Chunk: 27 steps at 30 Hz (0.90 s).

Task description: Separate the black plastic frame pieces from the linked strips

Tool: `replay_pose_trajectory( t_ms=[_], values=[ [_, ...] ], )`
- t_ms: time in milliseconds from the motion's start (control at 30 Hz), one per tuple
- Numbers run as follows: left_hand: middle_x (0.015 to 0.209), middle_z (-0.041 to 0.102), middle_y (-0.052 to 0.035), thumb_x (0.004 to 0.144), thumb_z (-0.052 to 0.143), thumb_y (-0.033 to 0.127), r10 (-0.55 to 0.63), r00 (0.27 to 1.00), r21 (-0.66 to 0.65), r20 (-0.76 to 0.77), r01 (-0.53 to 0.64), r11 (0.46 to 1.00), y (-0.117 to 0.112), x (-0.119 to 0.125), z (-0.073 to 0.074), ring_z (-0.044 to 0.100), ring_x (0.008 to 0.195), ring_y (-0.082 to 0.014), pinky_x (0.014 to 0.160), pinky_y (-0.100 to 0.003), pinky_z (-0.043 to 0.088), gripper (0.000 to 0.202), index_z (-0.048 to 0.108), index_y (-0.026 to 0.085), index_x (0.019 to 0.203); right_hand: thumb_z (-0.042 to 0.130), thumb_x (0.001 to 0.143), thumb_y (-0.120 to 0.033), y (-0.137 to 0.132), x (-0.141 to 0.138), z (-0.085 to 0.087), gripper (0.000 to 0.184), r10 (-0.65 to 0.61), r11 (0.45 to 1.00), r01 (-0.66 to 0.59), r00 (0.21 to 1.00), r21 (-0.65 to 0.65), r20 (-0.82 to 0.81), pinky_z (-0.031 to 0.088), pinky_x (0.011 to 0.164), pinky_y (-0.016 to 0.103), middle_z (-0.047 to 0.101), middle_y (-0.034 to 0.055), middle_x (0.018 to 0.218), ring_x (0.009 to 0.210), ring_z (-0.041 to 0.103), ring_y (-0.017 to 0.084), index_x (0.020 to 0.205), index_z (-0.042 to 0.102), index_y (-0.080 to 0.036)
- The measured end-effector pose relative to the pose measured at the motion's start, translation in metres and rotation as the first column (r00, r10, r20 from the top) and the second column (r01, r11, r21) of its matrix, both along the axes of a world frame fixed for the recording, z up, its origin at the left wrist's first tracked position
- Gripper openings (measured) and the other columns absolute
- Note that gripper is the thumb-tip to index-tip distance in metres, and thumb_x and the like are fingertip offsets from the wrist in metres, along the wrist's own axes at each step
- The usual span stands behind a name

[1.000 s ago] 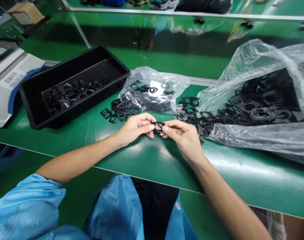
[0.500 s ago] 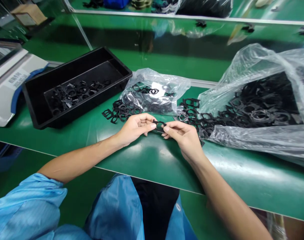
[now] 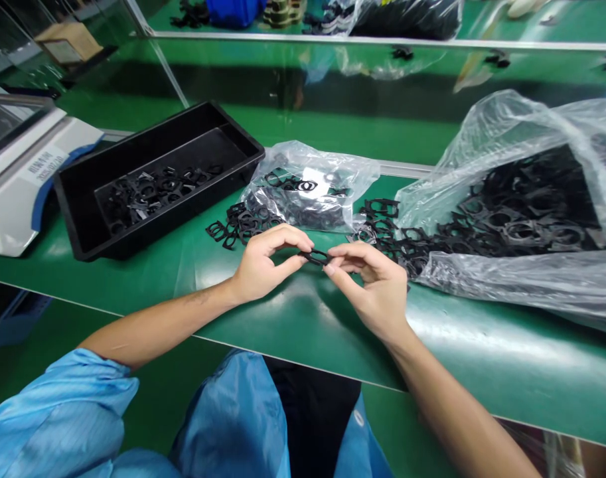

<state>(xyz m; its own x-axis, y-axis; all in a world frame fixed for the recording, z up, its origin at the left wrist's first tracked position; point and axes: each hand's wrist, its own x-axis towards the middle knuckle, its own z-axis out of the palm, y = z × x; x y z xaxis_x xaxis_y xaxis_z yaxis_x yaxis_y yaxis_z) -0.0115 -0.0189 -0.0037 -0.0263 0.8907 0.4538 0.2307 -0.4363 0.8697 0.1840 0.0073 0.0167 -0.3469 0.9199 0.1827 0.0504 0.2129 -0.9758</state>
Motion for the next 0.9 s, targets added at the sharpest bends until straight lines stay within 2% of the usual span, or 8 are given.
replay_pose_trajectory(
  t_ms=[267,400,533,767,900],
  values=[
    [0.094,0.074,-0.0067,0.086,0.070,0.018,0.038,0.992,0.132,-0.122,-0.022,0.991,-0.002,-0.001,0.003,0.068,0.091,-0.0179,0.085,-0.033,0.055,0.001,0.070,0.019,0.086,0.077,0.083,-0.030,0.001,0.000,-0.002,0.017,0.008,1.000,-0.008,1.000,-0.003,-0.002,0.060,0.073,0.028,0.070,0.0013,0.085,0.074,0.069,0.015,0.098,0.071,-0.023],
    [0.092,0.075,-0.0053,0.086,0.066,0.013,-0.032,0.989,0.063,-0.142,0.041,0.997,-0.001,0.001,-0.001,0.071,0.090,-0.0166,0.085,-0.030,0.056,0.006,0.067,0.018,0.087,0.077,0.084,-0.032,0.001,-0.001,-0.003,0.014,0.010,0.999,-0.010,1.000,0.047,-0.001,0.060,0.070,0.028,0.071,0.0027,0.088,0.075,0.069,0.015,0.093,0.071,-0.022],
    [0.091,0.074,-0.0035,0.086,0.067,0.012,-0.100,0.992,-0.030,-0.080,0.098,0.995,-0.001,0.003,-0.008,0.071,0.087,-0.0140,0.083,-0.026,0.056,0.006,0.064,0.018,0.087,0.078,0.085,-0.028,-0.001,-0.003,-0.004,0.014,0.084,0.993,-0.082,0.996,0.085,-0.027,0.060,0.067,0.027,0.070,0.0019,0.085,0.072,0.067,0.014,0.096,0.072,-0.022],
    [0.085,0.071,-0.0018,0.084,0.069,0.013,-0.103,0.991,-0.057,-0.088,0.098,0.994,-0.001,0.003,-0.009,0.069,0.082,-0.0139,0.080,-0.025,0.053,0.007,0.064,0.017,0.084,0.077,0.086,-0.022,-0.004,-0.002,-0.003,0.031,0.257,0.964,-0.252,0.964,0.082,-0.062,0.058,0.069,0.026,0.069,0.0007,0.085,0.071,0.066,0.012,0.115,0.069,-0.022],
    [0.084,0.070,-0.0014,0.085,0.070,0.015,-0.111,0.988,-0.036,-0.105,0.108,0.993,-0.001,0.003,-0.009,0.067,0.080,-0.0130,0.077,-0.024,0.052,0.005,0.065,0.017,0.086,0.077,0.085,-0.020,-0.004,-0.002,-0.003,0.026,0.252,0.960,-0.249,0.968,0.128,-0.008,0.056,0.069,0.027,0.067,0.0006,0.082,0.070,0.063,0.013,0.110,0.072,-0.022]
  ],
)
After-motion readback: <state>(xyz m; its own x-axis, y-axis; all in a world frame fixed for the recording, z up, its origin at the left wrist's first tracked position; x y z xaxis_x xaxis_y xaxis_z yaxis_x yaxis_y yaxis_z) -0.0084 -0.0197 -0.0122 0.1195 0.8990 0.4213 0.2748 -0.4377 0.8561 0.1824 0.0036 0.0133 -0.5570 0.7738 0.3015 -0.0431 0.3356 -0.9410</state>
